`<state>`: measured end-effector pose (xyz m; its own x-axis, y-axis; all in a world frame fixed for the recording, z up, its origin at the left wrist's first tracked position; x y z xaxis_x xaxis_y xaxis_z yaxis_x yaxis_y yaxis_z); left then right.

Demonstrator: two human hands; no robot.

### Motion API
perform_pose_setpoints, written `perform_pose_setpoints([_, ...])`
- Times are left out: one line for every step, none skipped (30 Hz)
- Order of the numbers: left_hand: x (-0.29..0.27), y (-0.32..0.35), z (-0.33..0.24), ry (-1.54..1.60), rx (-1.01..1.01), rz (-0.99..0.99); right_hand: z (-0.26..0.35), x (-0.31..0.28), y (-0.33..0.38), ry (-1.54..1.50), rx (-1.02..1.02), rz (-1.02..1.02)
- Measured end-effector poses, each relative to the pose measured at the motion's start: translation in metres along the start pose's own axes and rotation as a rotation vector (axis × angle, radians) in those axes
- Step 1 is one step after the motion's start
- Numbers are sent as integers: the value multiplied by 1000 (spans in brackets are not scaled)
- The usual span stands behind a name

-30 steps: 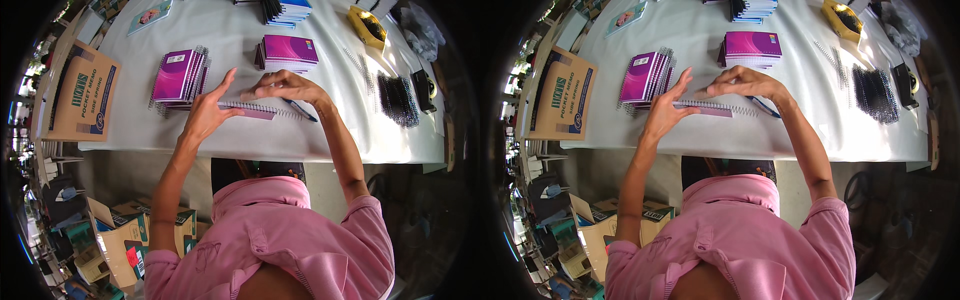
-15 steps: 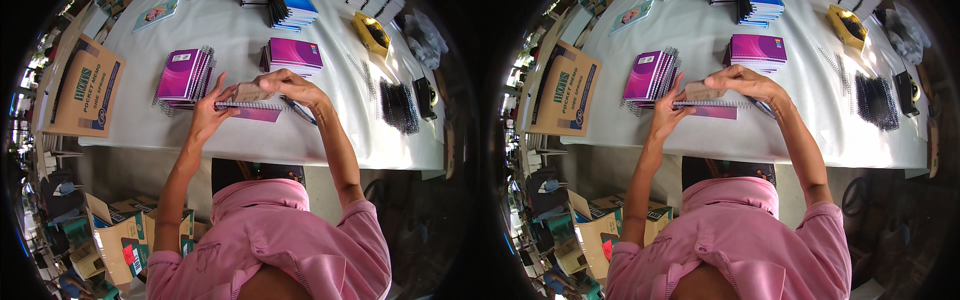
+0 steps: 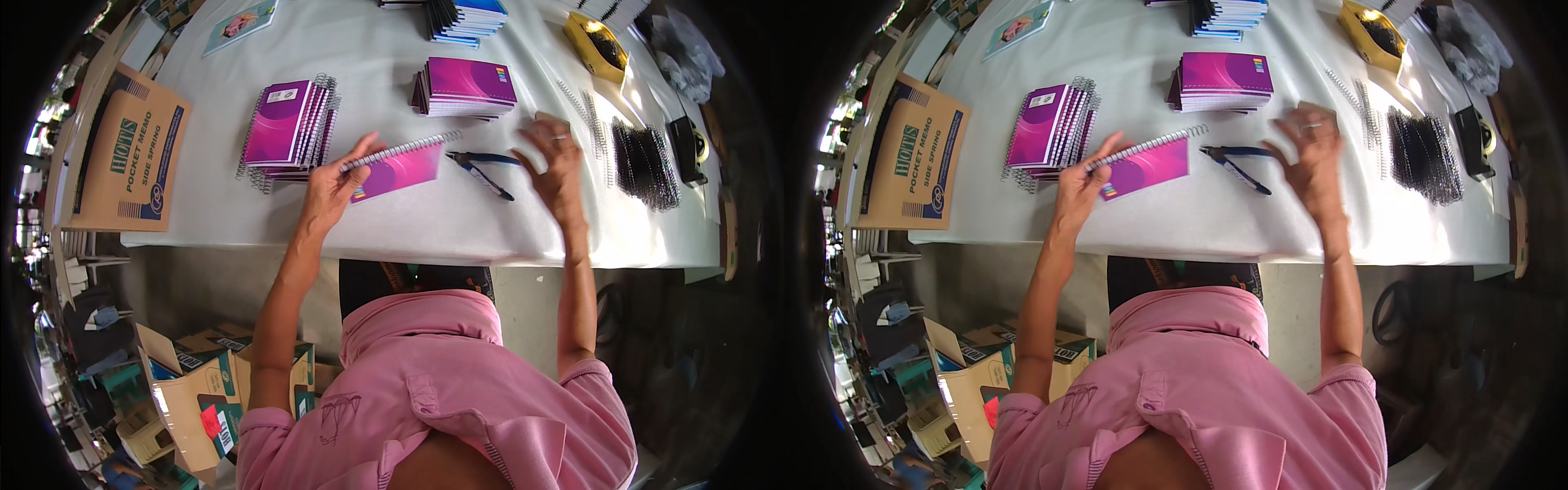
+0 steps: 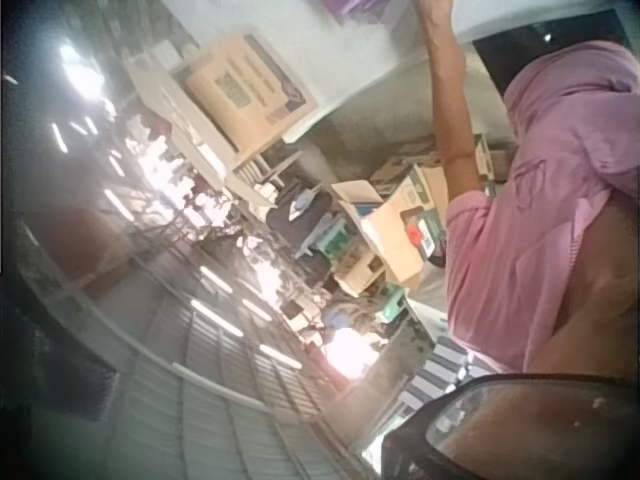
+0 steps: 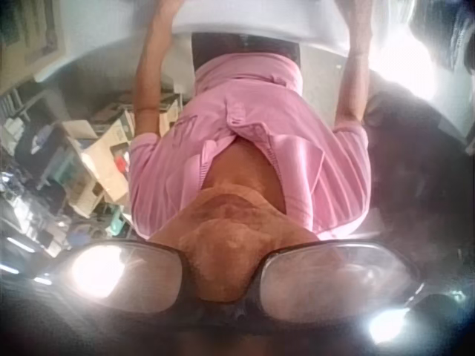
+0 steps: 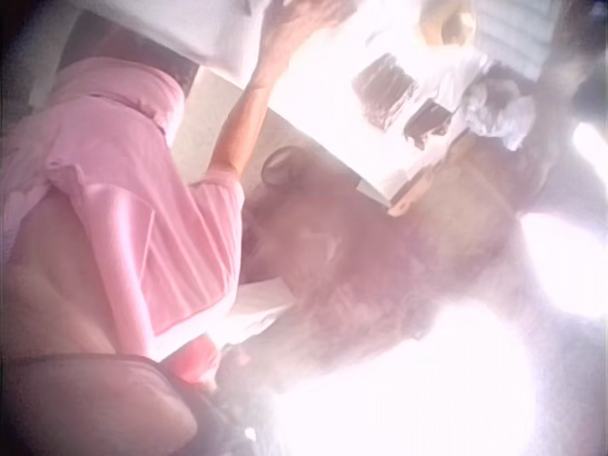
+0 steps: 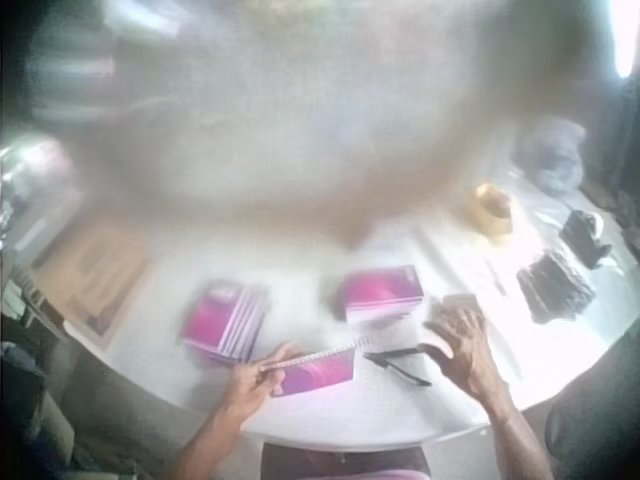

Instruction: The person assembles spiral-bound notebooks by inserting metal coils into the punched holes of purple paper stacks. Using pliers, the person secures the ends of the coils to complete the binding. The finished notebooks are stacked on the table.

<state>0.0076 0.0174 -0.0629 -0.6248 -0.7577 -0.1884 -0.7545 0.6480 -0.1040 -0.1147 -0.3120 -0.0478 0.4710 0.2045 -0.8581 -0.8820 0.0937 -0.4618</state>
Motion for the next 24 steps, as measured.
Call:
perform_pose_setpoints([1,0,-15,-89,16,-71,19,12,8,9,-40,73])
perform_pose_setpoints([5,-3,-37,-175,34,-136,39,18,15,-60,-61,122])
perform_pose_setpoints([12,-6,-45,-213,106,-176,44,35,25,52,-71,189])
perform_pose_setpoints([17,-8,-53,-257,171,-228,47,42,25,89,-63,132])
perform_pose_setpoints([23,-9,-50,-503,248,-213,48,45,25,128,-55,74])
perform_pose_setpoints([27,-8,-44,-754,317,-205,55,42,21,-3,-1,113])
perform_pose_setpoints([31,-6,-38,-1008,385,-189,68,31,18,-134,56,151])
perform_pose_setpoints([35,-2,-32,-1000,327,-159,81,19,15,-265,113,190])
perform_pose_setpoints([39,-1,-27,-1016,306,-161,98,7,17,-467,92,176])
perform_pose_setpoints([44,1,-23,-1030,283,-157,112,3,20,-449,26,155])
perform_pose_setpoints([47,3,-22,-1044,261,-154,123,1,23,-431,-39,135])
perform_pose_setpoints([49,4,-25,-1025,239,-154,129,2,23,-429,-35,129])
perform_pose_setpoints([51,4,-26,-1047,236,-153,134,2,24,-426,-31,123])
perform_pose_setpoints([53,4,-28,-1069,232,-153,136,2,24,-425,-28,117])
perform_pose_setpoints([54,4,-29,-1095,232,-159,136,2,24,-412,-33,130])
perform_pose_setpoints([55,4,-29,-1097,224,-168,136,1,24,-400,-38,143])
perform_pose_setpoints([57,4,-28,-1099,215,-177,136,1,23,-388,-43,157])
perform_pose_setpoints([59,3,-27,-1098,207,-185,136,1,23,-389,-55,154])
perform_pose_setpoints([60,3,-26,-1084,216,-195,135,1,23,-390,-67,153])
perform_pose_setpoints([60,2,-25,-1071,224,-205,135,2,22,-392,-80,152])
perform_pose_setpoints([61,2,-25,-1057,233,-216,132,5,22,-559,-25,253])
perform_pose_setpoints([62,3,-24,-1059,236,-230,127,9,22,-726,30,356])
perform_pose_setpoints([63,4,-24,-1060,239,-244,122,12,22,-892,87,459])
perform_pose_setpoints([62,4,-25,-1068,242,-262,117,13,18,-1133,228,590])
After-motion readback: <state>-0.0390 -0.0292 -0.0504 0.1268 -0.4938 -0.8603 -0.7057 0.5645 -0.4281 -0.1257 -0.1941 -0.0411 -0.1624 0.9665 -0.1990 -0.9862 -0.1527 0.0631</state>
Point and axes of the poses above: each hand's wrist, its own y-axis away from the middle knuckle, its own x-axis out of the palm, z = x × y, the point moved 1 cm from there along -y, towards the middle knuckle, and after that the axes turned 3 degrees about z, right-handed, at the moved point
